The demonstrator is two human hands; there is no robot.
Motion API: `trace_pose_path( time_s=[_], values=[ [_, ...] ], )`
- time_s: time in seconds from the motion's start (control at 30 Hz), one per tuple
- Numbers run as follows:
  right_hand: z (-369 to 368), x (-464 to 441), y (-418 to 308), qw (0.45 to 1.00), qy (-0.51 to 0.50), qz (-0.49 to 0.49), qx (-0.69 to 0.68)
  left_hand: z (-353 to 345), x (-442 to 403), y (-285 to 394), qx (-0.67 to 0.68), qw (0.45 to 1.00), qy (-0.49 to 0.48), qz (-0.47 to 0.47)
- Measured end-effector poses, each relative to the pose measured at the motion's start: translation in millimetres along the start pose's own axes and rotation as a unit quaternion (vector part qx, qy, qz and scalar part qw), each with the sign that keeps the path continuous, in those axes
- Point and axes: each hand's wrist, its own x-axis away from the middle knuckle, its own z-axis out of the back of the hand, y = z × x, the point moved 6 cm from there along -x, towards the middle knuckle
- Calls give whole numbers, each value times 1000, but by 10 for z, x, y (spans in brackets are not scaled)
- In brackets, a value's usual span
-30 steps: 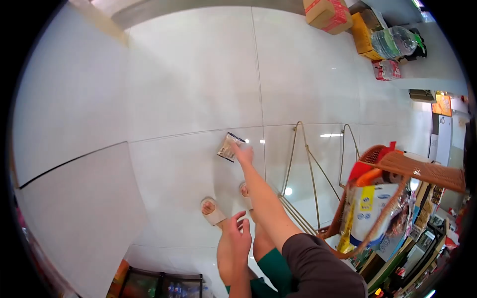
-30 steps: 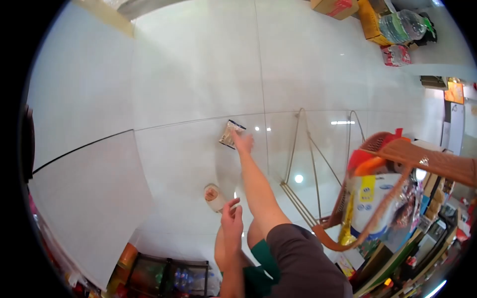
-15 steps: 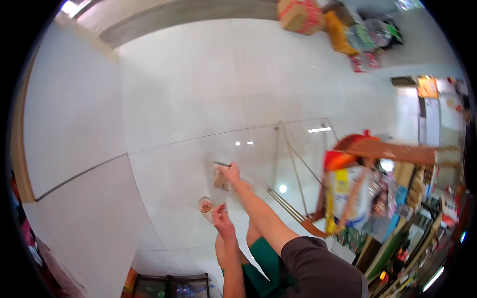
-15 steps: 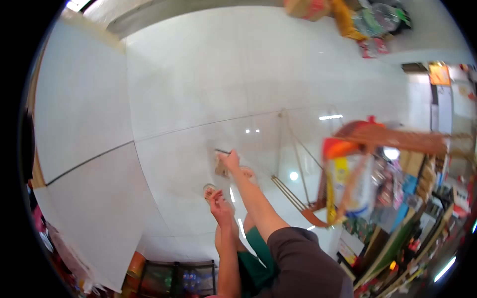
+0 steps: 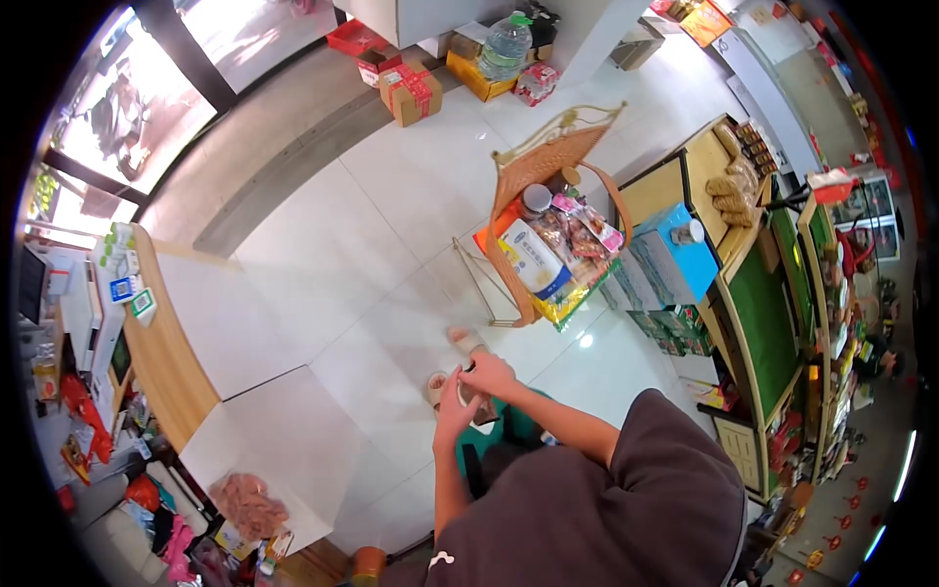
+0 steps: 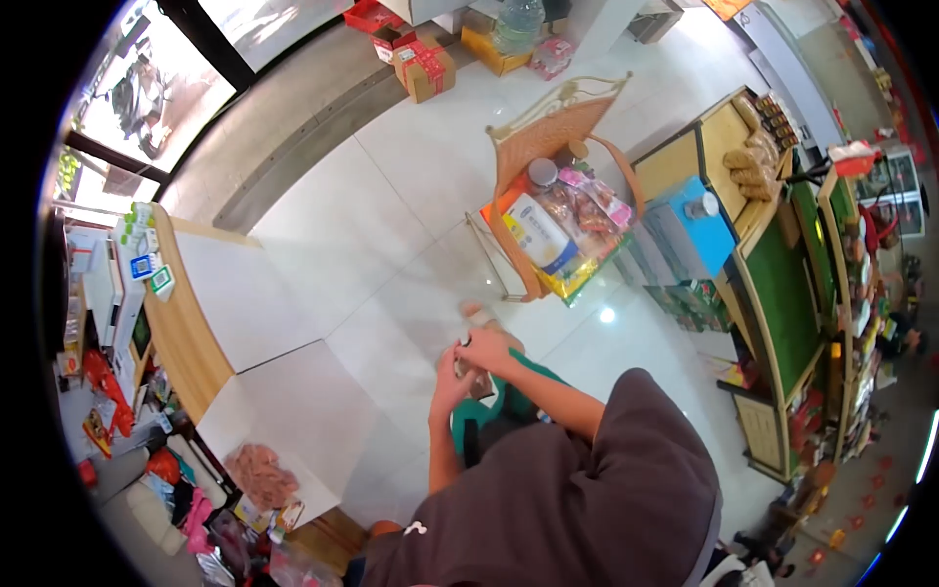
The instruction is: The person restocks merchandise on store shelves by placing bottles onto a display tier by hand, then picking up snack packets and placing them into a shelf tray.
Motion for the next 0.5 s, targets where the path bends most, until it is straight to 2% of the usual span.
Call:
trace_pose_path(
  time_s=[0.07,0.1,0.13,0.2,0.27,0.37,0.5],
  values=[
    [287,314,-80,994,98,-26,-32,-38,45,192,61,995,-78,-11],
    [324,423,7,987,154,21,-47,-75,126,334,-14,995,-91,-31],
    [318,470,58,986,155,27,-58,-84,156,399,-27,995,-89,-31],
    [490,423,54,984,159,38,-64,-167,144,681,-173,979,-107,-27],
    [751,415,35,978,177,46,-97,-334,51,811,-158,982,-104,-27],
    [1307,390,223,976,210,30,-48,-853,-259,1043,-133,987,-53,-74],
    [1828,397,883,967,245,27,-65,-1865,-745,848,-117,990,-74,-36]
  ],
)
